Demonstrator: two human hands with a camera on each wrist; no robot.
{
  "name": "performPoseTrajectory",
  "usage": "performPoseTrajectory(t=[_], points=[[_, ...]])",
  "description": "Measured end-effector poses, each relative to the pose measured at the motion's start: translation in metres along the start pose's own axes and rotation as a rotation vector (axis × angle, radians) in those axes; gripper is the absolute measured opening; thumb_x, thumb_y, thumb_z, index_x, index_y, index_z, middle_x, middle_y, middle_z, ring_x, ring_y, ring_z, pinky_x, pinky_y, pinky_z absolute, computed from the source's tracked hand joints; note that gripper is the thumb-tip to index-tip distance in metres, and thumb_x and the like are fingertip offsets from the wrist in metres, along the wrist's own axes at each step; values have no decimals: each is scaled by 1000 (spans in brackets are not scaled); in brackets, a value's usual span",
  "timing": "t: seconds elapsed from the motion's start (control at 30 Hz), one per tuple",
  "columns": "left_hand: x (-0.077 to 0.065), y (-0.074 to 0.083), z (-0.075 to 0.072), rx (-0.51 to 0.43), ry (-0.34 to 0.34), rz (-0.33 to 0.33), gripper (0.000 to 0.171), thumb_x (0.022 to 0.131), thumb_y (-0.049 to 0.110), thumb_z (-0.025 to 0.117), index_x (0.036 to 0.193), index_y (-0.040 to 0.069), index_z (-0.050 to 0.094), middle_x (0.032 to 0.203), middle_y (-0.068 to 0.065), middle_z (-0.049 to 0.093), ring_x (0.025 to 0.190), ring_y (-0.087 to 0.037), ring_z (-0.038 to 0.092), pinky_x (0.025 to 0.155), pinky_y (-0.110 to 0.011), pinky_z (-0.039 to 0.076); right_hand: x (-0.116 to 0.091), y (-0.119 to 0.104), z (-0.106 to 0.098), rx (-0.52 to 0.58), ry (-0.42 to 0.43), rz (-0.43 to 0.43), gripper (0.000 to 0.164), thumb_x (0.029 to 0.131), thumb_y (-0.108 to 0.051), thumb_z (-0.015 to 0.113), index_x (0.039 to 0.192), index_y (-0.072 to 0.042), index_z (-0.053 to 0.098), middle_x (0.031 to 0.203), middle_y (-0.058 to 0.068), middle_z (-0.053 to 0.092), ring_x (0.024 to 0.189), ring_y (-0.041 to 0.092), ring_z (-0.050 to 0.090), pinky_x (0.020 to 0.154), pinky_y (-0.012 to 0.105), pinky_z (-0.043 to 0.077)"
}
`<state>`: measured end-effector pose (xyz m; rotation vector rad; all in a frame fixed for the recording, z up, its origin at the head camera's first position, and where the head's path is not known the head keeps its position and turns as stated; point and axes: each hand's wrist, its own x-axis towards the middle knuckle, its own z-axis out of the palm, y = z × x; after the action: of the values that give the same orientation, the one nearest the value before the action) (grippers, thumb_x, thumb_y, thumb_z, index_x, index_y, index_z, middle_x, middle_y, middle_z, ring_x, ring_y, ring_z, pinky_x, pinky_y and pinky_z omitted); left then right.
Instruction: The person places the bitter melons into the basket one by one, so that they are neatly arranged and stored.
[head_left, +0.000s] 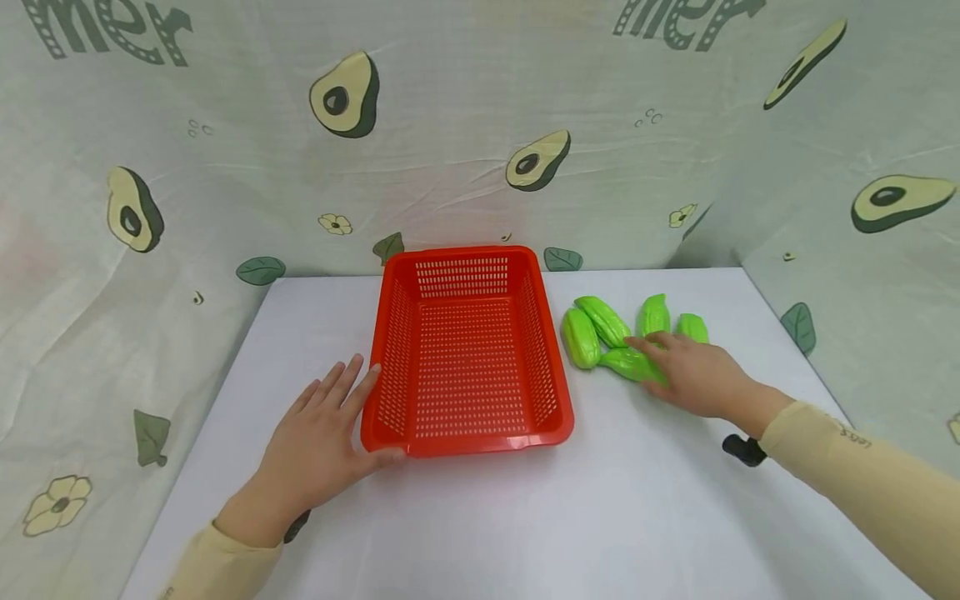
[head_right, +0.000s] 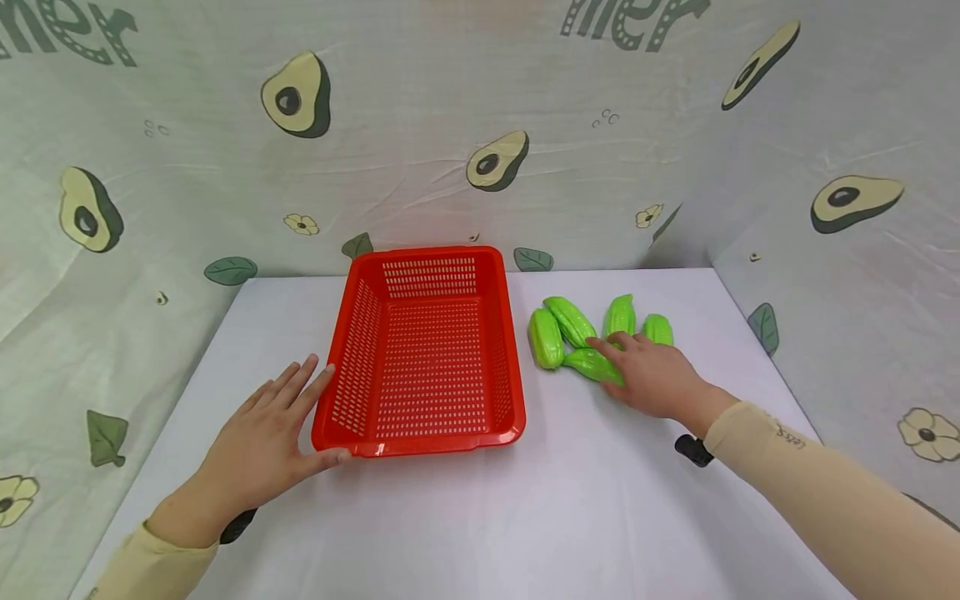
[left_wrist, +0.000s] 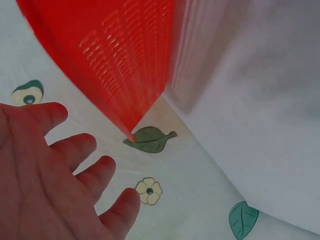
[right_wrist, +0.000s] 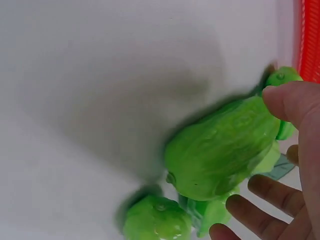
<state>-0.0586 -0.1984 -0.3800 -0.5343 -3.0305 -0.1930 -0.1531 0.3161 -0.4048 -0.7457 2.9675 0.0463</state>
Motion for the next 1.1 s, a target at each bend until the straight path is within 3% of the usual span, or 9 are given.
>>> performPoseTrajectory(t=[0.13, 0.27, 0.53, 0.77, 1.1], points=[[-1, 2, 5, 6, 14, 10, 113, 77, 86, 52, 158, 11, 29, 160, -18, 29, 144, -41, 28, 112, -59, 28, -4, 0, 8, 7, 1, -43, 69, 84, -27, 81, 146, -19, 51, 130, 18, 57, 94, 33, 66, 65, 45, 59], [0, 3, 7, 2, 14, 12, 114, 76, 87, 51, 157, 10, 30, 158, -19, 31, 143, -42, 30, 112, -60, 28, -4, 0, 12, 13, -2, -74, 70, 84, -23, 82, 146, -20, 51, 130, 14, 57, 97, 31, 66, 71, 45, 59], [0, 3, 9, 5, -11, -5, 116, 75, 88, 49, 157, 9, 31, 158, -19, 31, 142, -43, 30, 111, -61, 28, -1, -3, 13, 49, 1, -115, 71, 83, -16, 83, 146, -21, 51, 130, 14, 58, 105, 33, 64, 79, 46, 58], [-1, 2, 10, -8, -23, -18, 117, 74, 89, 49, 157, 7, 30, 158, -20, 31, 143, -43, 28, 111, -62, 27, 1, -1, 12, 60, -10, -150, 67, 85, -13, 80, 146, -23, 52, 131, 19, 58, 108, 39, 63, 78, 47, 58], [0, 3, 11, -10, -15, -14, 116, 75, 87, 51, 157, 8, 31, 157, -20, 34, 142, -43, 30, 110, -62, 29, 2, -2, 6, 123, -70, -132, 68, 86, -11, 79, 147, -19, 50, 132, 19, 59, 113, 39, 61, 84, 48, 56]])
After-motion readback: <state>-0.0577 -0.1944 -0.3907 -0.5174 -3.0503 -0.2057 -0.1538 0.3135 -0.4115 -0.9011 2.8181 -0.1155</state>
